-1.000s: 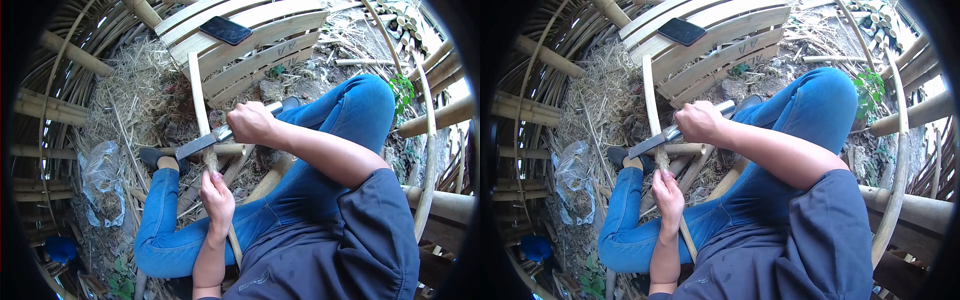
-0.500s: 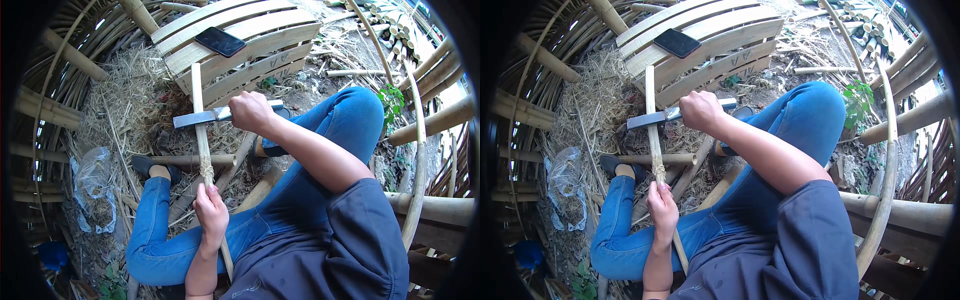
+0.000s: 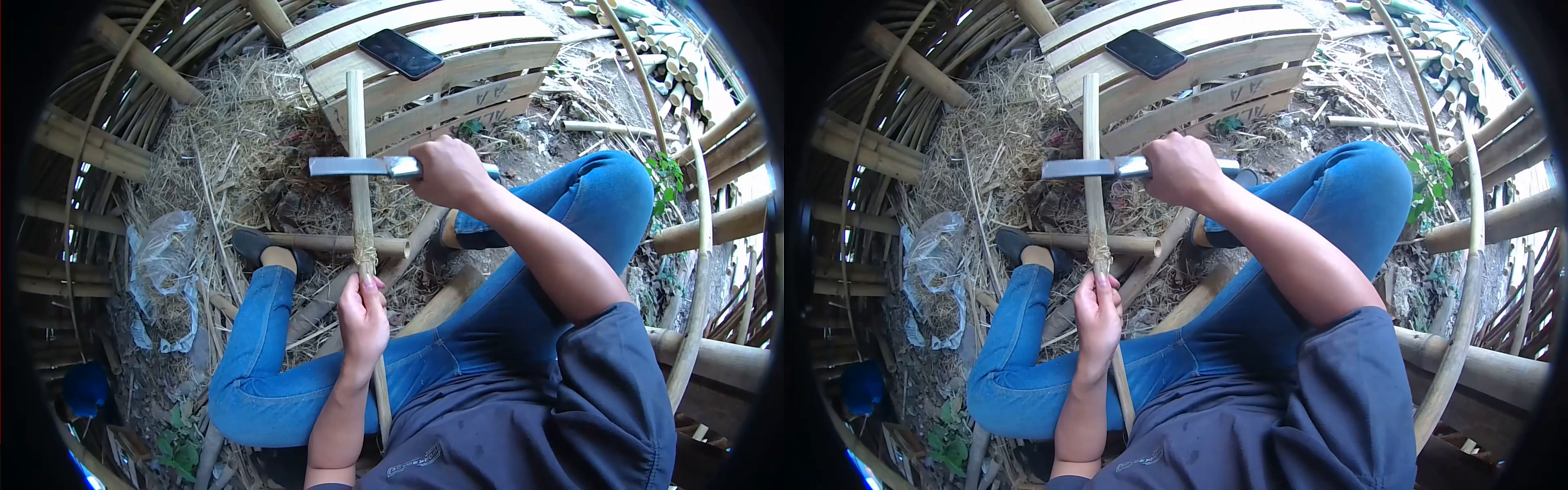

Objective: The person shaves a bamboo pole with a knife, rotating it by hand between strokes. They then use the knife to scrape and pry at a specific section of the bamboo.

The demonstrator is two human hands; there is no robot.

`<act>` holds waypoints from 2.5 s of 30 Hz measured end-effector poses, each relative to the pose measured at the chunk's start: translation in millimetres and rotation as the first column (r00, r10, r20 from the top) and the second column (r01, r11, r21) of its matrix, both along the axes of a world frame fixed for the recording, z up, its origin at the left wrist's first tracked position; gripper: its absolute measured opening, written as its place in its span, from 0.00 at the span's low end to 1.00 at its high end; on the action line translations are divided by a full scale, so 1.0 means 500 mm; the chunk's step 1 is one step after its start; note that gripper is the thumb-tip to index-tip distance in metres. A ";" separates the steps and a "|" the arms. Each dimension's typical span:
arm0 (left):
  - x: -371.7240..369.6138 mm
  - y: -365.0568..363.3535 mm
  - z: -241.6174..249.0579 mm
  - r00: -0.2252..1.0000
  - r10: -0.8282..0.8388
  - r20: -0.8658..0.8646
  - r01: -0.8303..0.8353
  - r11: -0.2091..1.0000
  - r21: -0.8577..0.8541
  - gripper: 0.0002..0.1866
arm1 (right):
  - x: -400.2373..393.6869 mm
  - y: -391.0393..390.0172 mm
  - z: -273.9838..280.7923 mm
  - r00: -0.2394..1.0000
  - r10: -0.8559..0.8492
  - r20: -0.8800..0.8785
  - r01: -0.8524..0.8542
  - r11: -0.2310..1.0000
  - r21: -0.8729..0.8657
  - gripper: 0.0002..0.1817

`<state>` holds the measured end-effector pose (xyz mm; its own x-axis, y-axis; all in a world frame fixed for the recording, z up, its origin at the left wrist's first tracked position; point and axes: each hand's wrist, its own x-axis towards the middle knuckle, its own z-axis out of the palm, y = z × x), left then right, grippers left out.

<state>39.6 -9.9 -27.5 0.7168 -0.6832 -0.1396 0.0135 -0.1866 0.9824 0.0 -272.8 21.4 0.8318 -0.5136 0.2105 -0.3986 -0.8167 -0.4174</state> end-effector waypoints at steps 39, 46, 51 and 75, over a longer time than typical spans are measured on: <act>-0.056 0.021 0.016 0.956 -0.055 0.289 0.001 0.983 0.185 0.19 | -0.004 -0.088 0.028 0.973 -0.232 -0.015 0.232 0.973 0.011 0.09; -0.050 0.013 0.018 0.996 -0.058 0.060 0.052 0.994 0.101 0.18 | -0.015 -0.115 0.037 0.951 -0.304 0.062 0.307 0.951 -0.039 0.11; -0.037 0.002 0.043 0.957 -0.033 -0.290 0.027 0.999 -0.026 0.20 | -0.007 -0.094 0.030 0.977 -0.195 0.082 0.197 0.980 -0.016 0.11; -0.001 0.013 0.072 0.921 0.066 -0.384 -0.076 0.997 -0.011 0.22 | -0.008 0.056 0.007 0.987 0.151 -0.051 -0.154 0.985 -0.083 0.06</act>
<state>38.9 -3.5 8.3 0.6587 -0.6391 -0.3970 0.4025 -0.1465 0.9036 -4.1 -245.0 24.8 0.9084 -0.3615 0.2100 -0.2829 -0.9014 -0.3278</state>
